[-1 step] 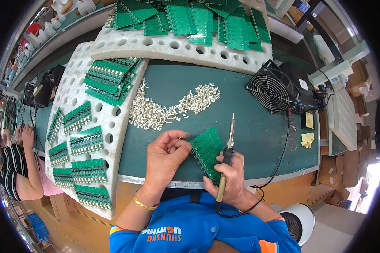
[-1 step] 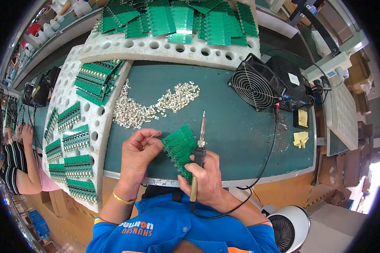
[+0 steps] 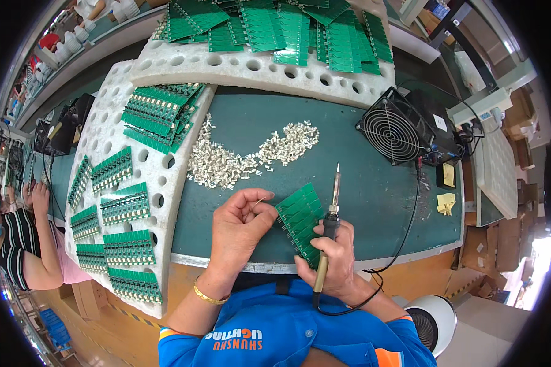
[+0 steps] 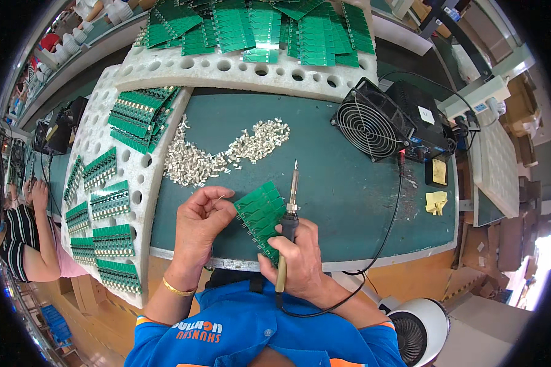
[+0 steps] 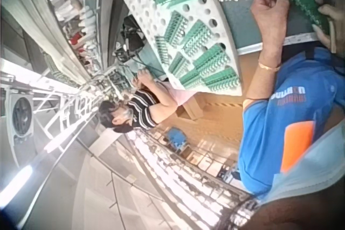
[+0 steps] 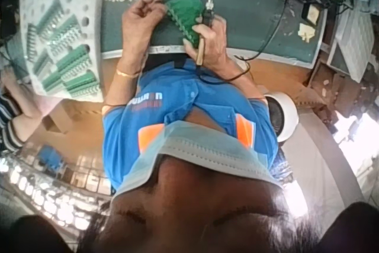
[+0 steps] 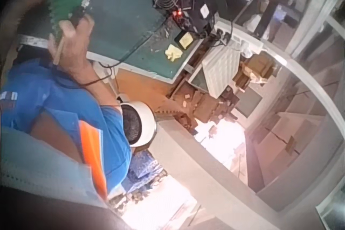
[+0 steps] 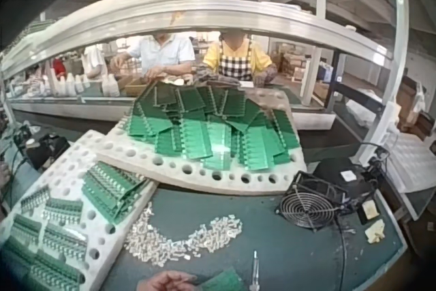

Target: The person solders components onto a circuit board strip using a soldering iron and solder wire, then turns and holds the board by hand.

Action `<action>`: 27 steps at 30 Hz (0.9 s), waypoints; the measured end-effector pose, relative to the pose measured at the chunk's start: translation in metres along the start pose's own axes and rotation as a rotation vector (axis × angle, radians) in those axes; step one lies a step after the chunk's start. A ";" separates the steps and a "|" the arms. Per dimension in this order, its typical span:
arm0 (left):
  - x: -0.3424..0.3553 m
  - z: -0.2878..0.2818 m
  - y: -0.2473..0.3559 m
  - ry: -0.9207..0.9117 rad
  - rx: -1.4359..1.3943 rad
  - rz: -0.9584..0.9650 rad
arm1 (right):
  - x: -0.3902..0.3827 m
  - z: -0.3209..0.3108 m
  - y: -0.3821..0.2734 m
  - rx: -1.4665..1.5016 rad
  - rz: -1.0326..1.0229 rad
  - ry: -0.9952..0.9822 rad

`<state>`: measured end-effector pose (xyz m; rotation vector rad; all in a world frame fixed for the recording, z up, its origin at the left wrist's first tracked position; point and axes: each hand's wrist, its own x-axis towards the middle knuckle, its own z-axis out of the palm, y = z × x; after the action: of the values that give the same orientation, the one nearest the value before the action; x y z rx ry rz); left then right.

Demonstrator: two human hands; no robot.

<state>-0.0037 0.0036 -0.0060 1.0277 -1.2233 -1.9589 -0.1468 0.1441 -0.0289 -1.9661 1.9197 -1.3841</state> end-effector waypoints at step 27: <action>-0.001 -0.005 0.002 0.008 0.027 -0.013 | 0.005 -0.002 -0.002 -0.040 -0.046 -0.067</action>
<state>0.0016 0.0016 -0.0054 1.0585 -1.2445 -1.9507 -0.1474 0.1415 -0.0245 -2.0594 1.8995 -1.2823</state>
